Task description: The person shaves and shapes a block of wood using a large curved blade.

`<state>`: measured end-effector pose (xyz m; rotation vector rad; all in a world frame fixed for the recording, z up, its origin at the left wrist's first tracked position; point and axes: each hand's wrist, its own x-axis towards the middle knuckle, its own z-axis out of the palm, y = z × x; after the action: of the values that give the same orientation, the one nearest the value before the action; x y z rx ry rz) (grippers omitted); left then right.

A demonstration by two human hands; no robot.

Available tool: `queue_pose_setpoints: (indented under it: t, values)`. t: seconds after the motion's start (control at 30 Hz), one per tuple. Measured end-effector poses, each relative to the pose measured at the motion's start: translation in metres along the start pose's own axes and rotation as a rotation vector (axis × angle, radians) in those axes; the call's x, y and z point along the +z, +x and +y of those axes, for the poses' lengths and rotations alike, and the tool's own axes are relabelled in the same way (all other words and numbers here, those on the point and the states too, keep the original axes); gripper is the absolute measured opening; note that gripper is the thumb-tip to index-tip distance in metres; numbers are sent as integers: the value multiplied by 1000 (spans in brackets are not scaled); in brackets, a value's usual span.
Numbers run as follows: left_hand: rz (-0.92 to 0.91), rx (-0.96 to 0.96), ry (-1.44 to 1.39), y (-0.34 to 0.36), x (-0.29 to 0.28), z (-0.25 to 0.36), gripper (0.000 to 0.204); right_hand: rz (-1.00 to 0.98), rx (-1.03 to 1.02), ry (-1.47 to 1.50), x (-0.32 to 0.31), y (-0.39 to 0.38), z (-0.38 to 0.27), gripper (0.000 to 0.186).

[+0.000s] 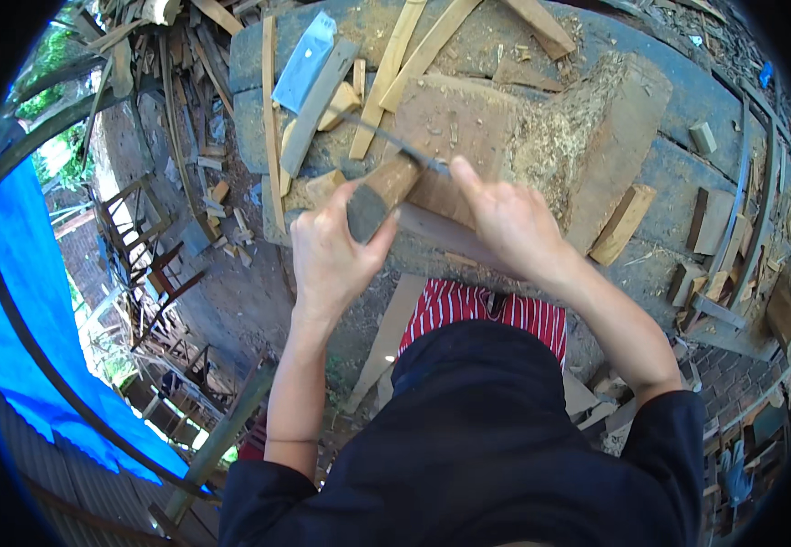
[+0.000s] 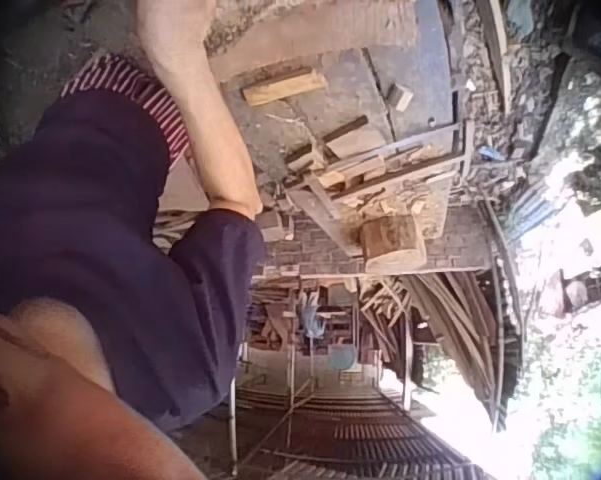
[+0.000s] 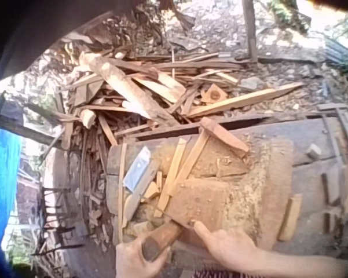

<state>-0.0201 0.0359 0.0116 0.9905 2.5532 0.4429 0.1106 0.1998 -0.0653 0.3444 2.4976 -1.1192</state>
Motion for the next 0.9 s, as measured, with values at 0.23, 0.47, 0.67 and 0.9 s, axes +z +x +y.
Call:
queue_pose_setpoints:
  t: [0.23, 0.47, 0.67, 0.9]
  values:
    - [19, -9, -40, -2, -1, 10, 37, 138, -28, 60, 8, 2, 10, 36]
    - [2, -74, -31, -10, -7, 10, 39, 38, -75, 175, -6, -14, -10, 38]
    - [14, -50, -17, -7, -1, 0, 39, 31, -84, 169, -11, -13, -16, 34]
    - [40, -58, -36, 3, 8, 3, 38, -11, 10, 144, 4, 14, 6, 36]
